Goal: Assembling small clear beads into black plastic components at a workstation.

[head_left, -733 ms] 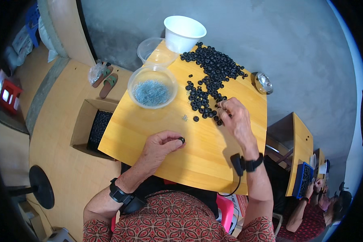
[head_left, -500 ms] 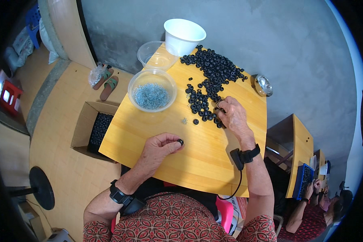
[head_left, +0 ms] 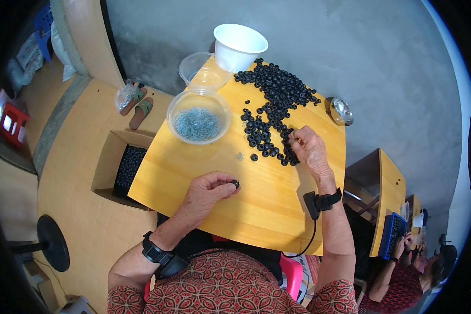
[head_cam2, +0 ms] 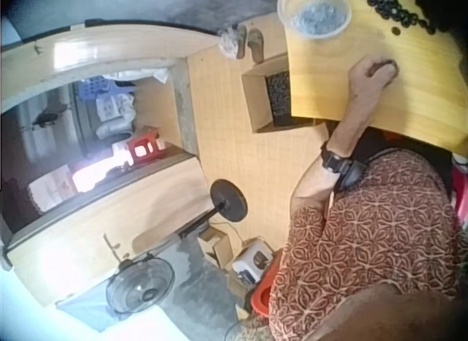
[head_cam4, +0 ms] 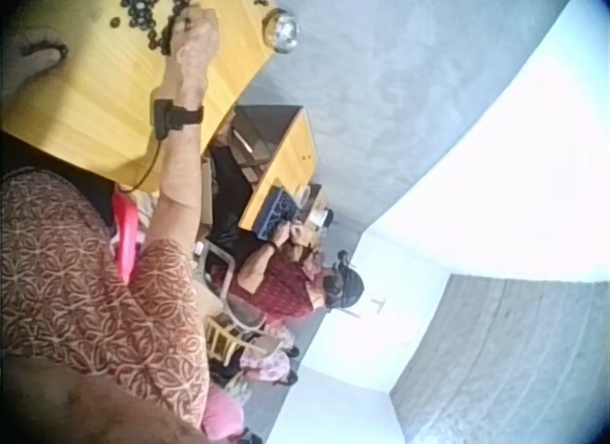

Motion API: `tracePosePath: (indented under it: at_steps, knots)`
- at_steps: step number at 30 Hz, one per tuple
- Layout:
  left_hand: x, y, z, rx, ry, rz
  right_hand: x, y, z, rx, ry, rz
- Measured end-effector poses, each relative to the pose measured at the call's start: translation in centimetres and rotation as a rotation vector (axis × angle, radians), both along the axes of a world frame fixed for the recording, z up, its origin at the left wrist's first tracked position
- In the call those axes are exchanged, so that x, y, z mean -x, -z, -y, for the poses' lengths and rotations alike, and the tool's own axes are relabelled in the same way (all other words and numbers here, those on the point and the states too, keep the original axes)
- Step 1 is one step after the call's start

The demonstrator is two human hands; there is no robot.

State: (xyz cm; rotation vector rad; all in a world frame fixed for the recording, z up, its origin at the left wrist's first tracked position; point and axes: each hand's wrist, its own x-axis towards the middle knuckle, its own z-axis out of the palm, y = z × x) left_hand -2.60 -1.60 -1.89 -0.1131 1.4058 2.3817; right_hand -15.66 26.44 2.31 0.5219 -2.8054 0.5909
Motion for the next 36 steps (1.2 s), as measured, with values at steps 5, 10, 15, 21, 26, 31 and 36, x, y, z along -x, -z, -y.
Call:
tracePosePath:
  at_steps: [5, 10, 15, 21, 26, 31, 36]
  knots:
    - [0.0, 0.1, 0.1, -0.01, 0.002, 0.0, -0.4, 0.0, 1.4, -0.216, 0.01, -0.027]
    - [0.0, 0.1, 0.0, -0.014, 0.005, -0.012, -0.1, 0.7, 2.0, -0.325, -0.018, -0.056]
    - [0.0, -0.1, -0.1, 0.017, 0.019, -0.015, -0.9, 0.2, 2.1, -0.095, -0.085, -0.164]
    - [-0.1, -0.2, -0.1, 0.039, -0.006, -0.005, -7.4, -1.9, 5.0, 0.088, -0.247, 0.063]
    - [-0.1, 0.2, -0.2, 0.021, -0.013, -0.022, -9.4, 0.5, 4.4, 0.049, -0.244, 0.147]
    - [-0.3, -0.5, -0.3, 0.071, -0.024, -0.04, -9.5, 1.0, 3.9, 0.12, -0.229, 0.193]
    - [-0.7, -0.8, -1.0, 0.021, -0.12, 0.029, -10.8, -0.9, 5.9, 0.225, -0.253, 0.206]
